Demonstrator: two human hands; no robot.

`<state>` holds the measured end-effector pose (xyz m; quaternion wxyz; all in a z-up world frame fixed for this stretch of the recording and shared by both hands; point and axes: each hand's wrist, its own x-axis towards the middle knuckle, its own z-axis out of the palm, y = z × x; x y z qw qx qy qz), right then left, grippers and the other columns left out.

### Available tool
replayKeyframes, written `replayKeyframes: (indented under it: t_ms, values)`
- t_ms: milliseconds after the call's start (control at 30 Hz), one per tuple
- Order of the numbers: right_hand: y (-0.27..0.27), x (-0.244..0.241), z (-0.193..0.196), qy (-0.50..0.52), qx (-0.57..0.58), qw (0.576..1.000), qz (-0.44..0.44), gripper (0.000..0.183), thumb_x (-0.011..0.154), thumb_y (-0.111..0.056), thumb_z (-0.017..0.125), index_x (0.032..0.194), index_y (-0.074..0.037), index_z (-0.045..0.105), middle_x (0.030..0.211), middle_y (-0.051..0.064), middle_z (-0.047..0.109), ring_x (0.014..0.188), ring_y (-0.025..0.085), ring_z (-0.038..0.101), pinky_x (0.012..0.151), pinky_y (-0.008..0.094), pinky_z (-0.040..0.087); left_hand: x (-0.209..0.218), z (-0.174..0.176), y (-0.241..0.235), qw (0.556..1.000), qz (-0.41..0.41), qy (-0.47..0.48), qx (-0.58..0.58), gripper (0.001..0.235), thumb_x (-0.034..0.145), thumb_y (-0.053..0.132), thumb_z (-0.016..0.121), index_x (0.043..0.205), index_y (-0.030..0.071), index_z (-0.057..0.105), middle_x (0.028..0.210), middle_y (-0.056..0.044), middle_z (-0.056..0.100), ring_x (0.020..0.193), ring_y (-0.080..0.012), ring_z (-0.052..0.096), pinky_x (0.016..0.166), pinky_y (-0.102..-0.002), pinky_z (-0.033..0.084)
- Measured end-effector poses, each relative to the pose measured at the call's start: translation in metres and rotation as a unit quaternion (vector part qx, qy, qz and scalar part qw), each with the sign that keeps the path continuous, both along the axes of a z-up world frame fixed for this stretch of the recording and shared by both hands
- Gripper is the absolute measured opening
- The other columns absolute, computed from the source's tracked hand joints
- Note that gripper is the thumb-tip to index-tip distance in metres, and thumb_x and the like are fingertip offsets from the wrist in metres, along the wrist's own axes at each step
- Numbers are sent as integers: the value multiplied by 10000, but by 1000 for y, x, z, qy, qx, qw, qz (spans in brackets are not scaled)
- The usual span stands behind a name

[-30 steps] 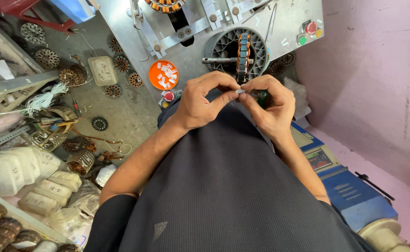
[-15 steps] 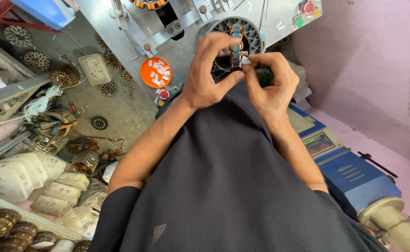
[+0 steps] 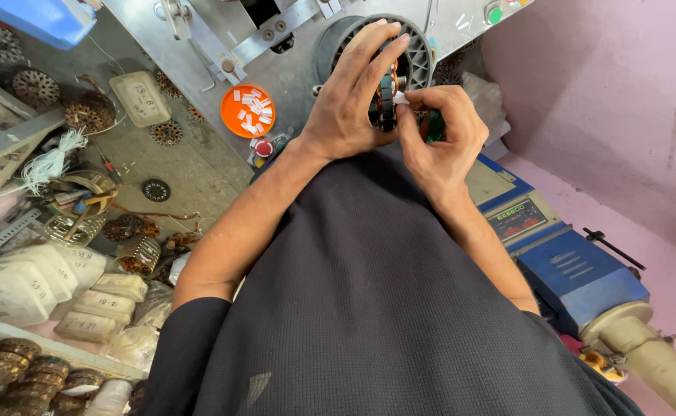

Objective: The person assembles a motor stator by placing small plastic components and wires into its slots and adjusting them with a screwdriver at a workbench.

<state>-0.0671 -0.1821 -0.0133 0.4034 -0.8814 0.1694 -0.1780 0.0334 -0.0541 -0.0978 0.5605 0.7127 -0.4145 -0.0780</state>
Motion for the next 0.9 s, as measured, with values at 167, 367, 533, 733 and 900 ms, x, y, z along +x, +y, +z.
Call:
replayKeyframes:
  t_ms: [167, 367, 533, 733, 900]
  values:
    - [3, -4, -7, -36, -51, 998, 5, 205, 882, 95, 807, 1014, 3, 680, 964, 129, 706, 855, 230, 712, 766, 327, 559, 1, -2, 3, 999, -21, 0, 26, 860, 870, 209, 899, 1569, 143, 402, 1612, -116, 379, 1497, -340, 375, 1282, -448, 346]
    - [4, -10, -9, -48, -51, 997, 9, 206, 882, 104, 808, 1000, 11, 667, 972, 131, 709, 860, 234, 717, 711, 302, 559, 9, 1, 9, 998, -49, 38, 3, 851, 860, 220, 909, 1560, 172, 428, 1622, -110, 364, 1527, -330, 364, 1301, -440, 333]
    - [5, -11, -14, -68, -79, 994, 12, 211, 877, 91, 823, 998, 8, 672, 953, 127, 709, 838, 230, 714, 736, 325, 569, 22, 1, 21, 986, -109, 112, -52, 718, 867, 130, 814, 1520, 137, 514, 1655, -112, 384, 1542, -315, 377, 1294, -430, 317]
    - [8, -14, -21, -79, -135, 988, 4, 255, 876, 67, 852, 1013, -29, 659, 944, 106, 704, 818, 220, 717, 701, 330, 571, 29, 0, 23, 973, -163, 137, -91, 453, 962, 49, 731, 1409, 99, 671, 1573, -104, 517, 1548, -332, 367, 1315, -465, 292]
    - [8, -12, -22, -86, -166, 982, 20, 272, 871, 70, 851, 1026, -45, 659, 942, 97, 688, 811, 232, 707, 691, 339, 566, 30, 1, 21, 971, -162, 149, -89, 348, 952, 50, 767, 1296, 86, 726, 1490, -56, 608, 1551, -351, 436, 1266, -451, 370]
